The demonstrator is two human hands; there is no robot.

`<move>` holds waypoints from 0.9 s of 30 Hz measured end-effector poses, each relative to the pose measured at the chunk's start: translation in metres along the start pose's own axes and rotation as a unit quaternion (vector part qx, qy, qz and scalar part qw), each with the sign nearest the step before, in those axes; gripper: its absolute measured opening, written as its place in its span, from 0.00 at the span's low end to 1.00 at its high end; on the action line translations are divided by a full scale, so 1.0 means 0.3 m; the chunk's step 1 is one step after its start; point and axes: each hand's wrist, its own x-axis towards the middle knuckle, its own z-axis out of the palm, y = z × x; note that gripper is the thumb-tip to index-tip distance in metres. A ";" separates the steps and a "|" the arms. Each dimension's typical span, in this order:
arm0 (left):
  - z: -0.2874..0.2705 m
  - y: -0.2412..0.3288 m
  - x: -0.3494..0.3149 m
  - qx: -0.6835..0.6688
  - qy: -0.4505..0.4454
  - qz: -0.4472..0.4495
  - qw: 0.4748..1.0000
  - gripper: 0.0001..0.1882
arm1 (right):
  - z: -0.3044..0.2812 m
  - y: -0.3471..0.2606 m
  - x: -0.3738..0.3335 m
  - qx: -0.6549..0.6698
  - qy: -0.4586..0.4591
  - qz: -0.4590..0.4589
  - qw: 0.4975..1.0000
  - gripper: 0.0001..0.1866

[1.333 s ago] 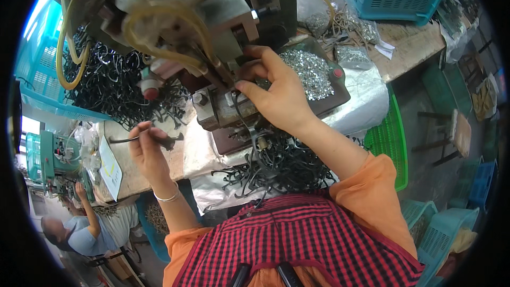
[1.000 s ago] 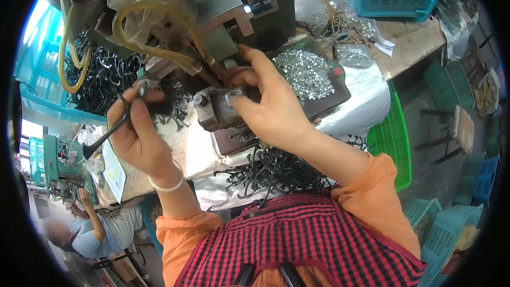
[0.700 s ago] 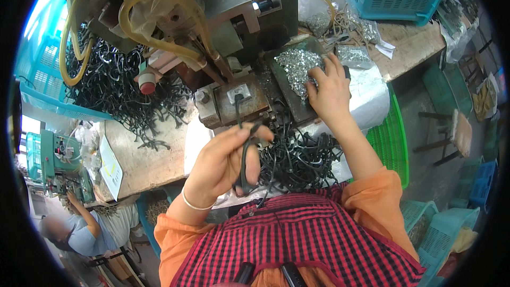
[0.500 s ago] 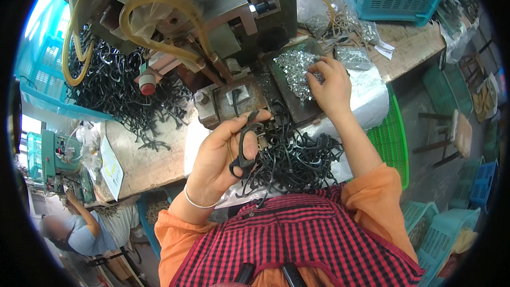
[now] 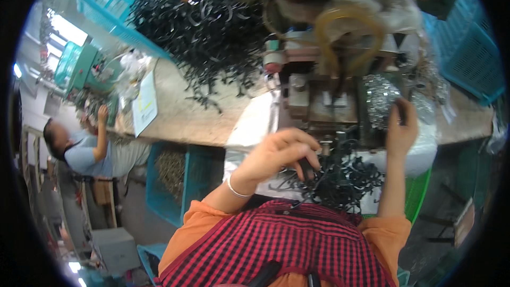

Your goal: The person repeatedly picks small black hooks and silver beads, inserts them into a press machine, and removes the assembled units. The finished items accumulate on the workbench and in a green basket nearby.

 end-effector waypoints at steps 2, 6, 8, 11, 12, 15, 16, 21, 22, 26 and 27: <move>-0.168 0.027 -0.101 0.209 0.241 0.138 0.938 0.08 | -0.027 -0.014 0.004 0.032 -0.019 0.046 0.998 0.12; -0.535 0.161 -0.270 0.611 0.449 0.200 0.620 0.10 | -0.012 -0.061 0.043 0.014 -0.044 0.011 0.999 0.10; -0.665 0.156 -0.280 0.752 0.403 0.089 0.514 0.12 | 0.025 -0.087 0.061 0.005 -0.038 -0.002 0.999 0.10; -0.844 0.053 -0.268 0.798 0.386 0.051 0.460 0.10 | 0.076 -0.111 0.058 -0.015 -0.050 0.023 0.998 0.09; -0.919 0.021 -0.250 0.784 0.395 0.095 0.469 0.09 | 0.073 -0.118 0.054 -0.038 -0.045 0.022 0.998 0.09; -0.911 0.003 -0.179 0.748 0.424 0.220 0.461 0.06 | -0.016 -0.099 -0.002 -0.064 -0.028 0.025 0.997 0.08; -0.890 0.010 -0.144 0.739 0.424 0.249 0.461 0.05 | -0.050 -0.096 -0.013 -0.055 -0.025 0.036 0.998 0.08; -0.686 0.093 0.051 0.492 0.508 0.364 0.606 0.05 | -0.058 -0.303 0.009 0.014 -0.121 -0.059 0.991 0.09; -0.630 0.108 0.073 0.433 0.513 0.369 0.643 0.05 | -0.017 -0.368 0.031 0.028 -0.147 -0.104 0.983 0.10; -0.501 0.043 0.173 0.195 0.440 0.358 0.800 0.05 | 0.119 -0.450 0.047 0.241 -0.183 0.053 0.952 0.16; -0.456 0.028 0.161 0.177 0.406 0.368 0.818 0.04 | 0.124 -0.455 0.052 0.258 -0.175 0.050 0.949 0.18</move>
